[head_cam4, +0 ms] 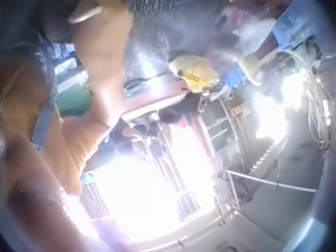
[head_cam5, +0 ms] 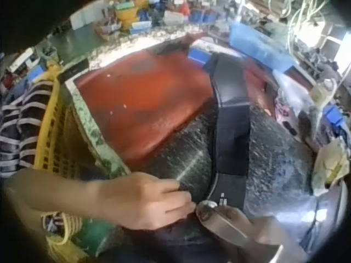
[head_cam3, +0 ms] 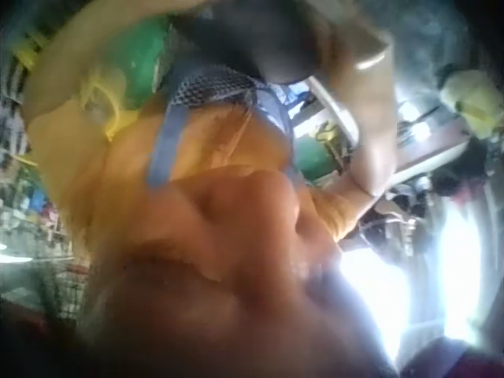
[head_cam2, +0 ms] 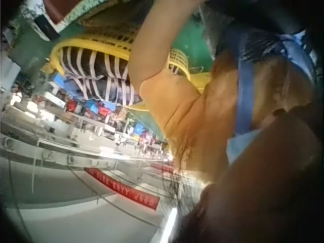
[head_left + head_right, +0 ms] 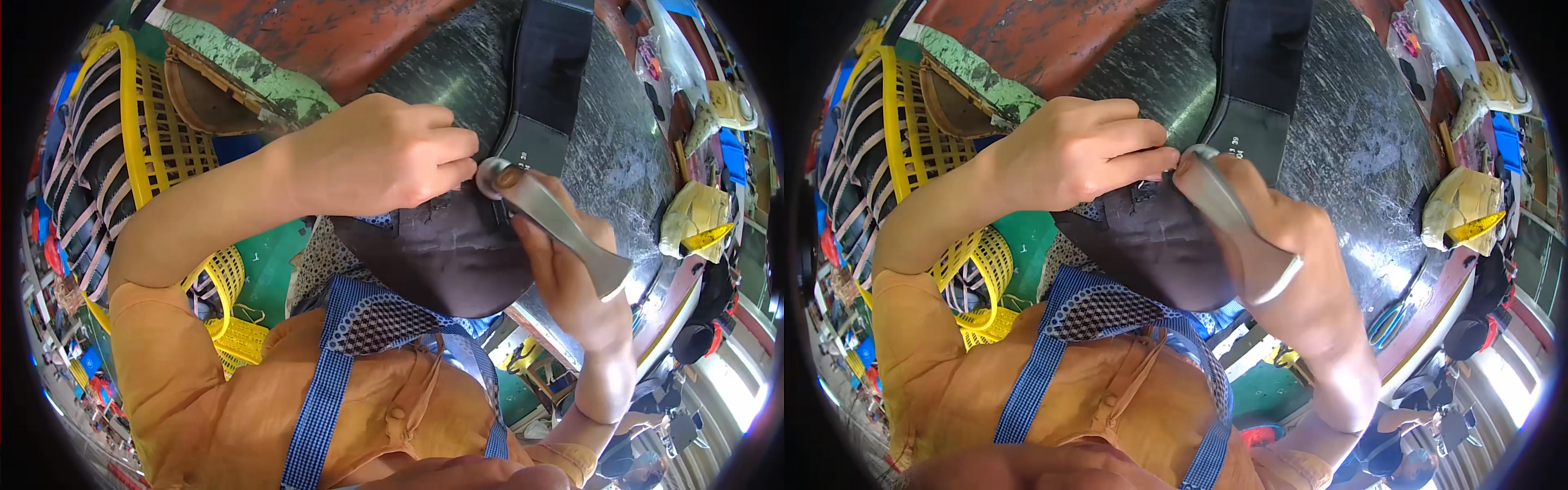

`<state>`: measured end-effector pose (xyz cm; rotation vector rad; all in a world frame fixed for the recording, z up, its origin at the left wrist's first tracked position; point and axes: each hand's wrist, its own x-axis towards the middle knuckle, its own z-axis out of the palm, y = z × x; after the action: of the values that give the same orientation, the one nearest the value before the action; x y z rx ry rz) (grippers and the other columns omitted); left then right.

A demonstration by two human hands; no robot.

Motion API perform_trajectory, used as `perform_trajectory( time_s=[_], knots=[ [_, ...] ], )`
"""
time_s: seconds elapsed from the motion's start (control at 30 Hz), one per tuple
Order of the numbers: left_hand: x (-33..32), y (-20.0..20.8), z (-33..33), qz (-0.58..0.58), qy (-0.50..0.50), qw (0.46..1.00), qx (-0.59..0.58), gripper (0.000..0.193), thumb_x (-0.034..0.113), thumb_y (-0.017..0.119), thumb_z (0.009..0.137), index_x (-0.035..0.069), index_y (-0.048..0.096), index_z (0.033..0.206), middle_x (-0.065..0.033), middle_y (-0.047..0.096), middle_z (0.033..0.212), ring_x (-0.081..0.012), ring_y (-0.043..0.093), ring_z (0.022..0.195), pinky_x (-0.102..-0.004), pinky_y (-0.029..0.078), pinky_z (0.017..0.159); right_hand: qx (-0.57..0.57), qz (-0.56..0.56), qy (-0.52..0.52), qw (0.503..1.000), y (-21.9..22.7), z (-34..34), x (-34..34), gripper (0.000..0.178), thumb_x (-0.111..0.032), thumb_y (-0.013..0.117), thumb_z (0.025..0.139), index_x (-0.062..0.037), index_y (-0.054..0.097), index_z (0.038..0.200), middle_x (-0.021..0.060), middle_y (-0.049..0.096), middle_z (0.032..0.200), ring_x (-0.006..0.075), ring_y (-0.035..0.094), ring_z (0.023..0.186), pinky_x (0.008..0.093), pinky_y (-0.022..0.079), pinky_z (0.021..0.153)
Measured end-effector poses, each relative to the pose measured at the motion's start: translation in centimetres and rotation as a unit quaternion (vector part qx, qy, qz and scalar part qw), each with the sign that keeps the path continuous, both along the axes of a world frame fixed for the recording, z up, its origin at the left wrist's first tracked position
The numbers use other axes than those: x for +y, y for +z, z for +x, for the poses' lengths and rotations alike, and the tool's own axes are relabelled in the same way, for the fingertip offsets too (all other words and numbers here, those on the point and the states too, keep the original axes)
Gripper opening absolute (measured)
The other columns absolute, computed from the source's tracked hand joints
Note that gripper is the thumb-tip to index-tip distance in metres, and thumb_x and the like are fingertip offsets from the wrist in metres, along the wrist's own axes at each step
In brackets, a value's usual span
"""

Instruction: Assembling shoe upper components by hammering seams, applying adhesive labels, and organizing parts at a workbench.

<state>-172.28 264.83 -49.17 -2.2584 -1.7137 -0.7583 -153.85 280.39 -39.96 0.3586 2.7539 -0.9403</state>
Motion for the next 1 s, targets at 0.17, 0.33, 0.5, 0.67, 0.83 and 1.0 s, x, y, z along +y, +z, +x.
perform_trajectory(
  time_s=[0.17,0.33,0.5,0.67,0.83,1.0],
  knots=[
    [-0.3,0.1,0.1,-0.021,0.004,1.0,-0.02,0.017,0.018,0.068,0.079,0.006,0.07,0.09,-0.0014,0.053,0.083,-0.0154,0.059,0.075,-0.0293,0.053,0.059,0.05,0.002,-0.066,0.997,0.8,-0.5,0.1,0.028,-0.002,0.057,0.097,0.0031,0.059,0.124,0.0183,0.07,0.093,0.0349,0.067,0.077,0.042,0.05,0.069],
    [-0.1,-0.4,-0.1,-0.025,0.017,0.99,-0.139,0.021,0.023,0.073,0.08,0.005,0.069,0.09,-0.004,0.058,0.09,-0.022,0.065,0.085,-0.0354,0.053,0.072,0.106,0.005,0.047,0.993,-0.7,0.2,-0.6,0.025,0.0,0.058,0.095,-0.006,0.063,0.118,0.0187,0.064,0.101,0.0406,0.064,0.083,0.0349,0.053,0.068],
    [0.1,-0.4,0.0,-0.053,0.004,0.986,-0.159,0.019,0.019,0.074,0.078,0.004,0.07,0.089,-0.0034,0.06,0.09,-0.0211,0.064,0.081,-0.0341,0.053,0.067,0.099,-0.02,-0.001,0.995,-0.9,0.6,-0.3,0.025,0.001,0.059,0.095,-0.0057,0.063,0.119,0.0192,0.065,0.103,0.0385,0.067,0.082,0.0349,0.053,0.069],
    [-0.1,-0.3,0.3,-0.024,-0.002,0.995,-0.099,0.019,0.014,0.074,0.076,0.005,0.07,0.092,-0.002,0.061,0.09,-0.0184,0.062,0.076,-0.0317,0.053,0.061,0.15,0.069,0.009,0.986,-1.4,0.9,-0.9,0.025,-0.003,0.06,0.096,-0.0088,0.061,0.12,0.0182,0.068,0.091,0.0387,0.068,0.075,0.0352,0.053,0.064],
    [-0.5,-0.2,0.7,-0.031,0.02,0.998,-0.055,0.02,0.014,0.073,0.076,0.005,0.071,0.093,-0.0011,0.061,0.09,-0.016,0.06,0.075,-0.0297,0.053,0.059,0.085,0.05,-0.043,0.994,-0.9,0.9,-0.8,0.024,-0.005,0.061,0.096,-0.0105,0.061,0.119,0.0185,0.068,0.091,0.0396,0.068,0.075,0.0361,0.053,0.062],
    [-0.2,-0.1,0.7,-0.023,0.015,0.998,-0.052,0.02,0.014,0.072,0.076,0.005,0.072,0.094,-0.001,0.061,0.09,-0.0157,0.06,0.075,-0.0295,0.053,0.058,0.133,0.047,-0.018,0.99,-1.0,1.2,-0.8,0.023,-0.004,0.061,0.096,-0.006,0.062,0.119,0.02,0.069,0.097,0.0385,0.07,0.079,0.0357,0.054,0.063]
  ],
)
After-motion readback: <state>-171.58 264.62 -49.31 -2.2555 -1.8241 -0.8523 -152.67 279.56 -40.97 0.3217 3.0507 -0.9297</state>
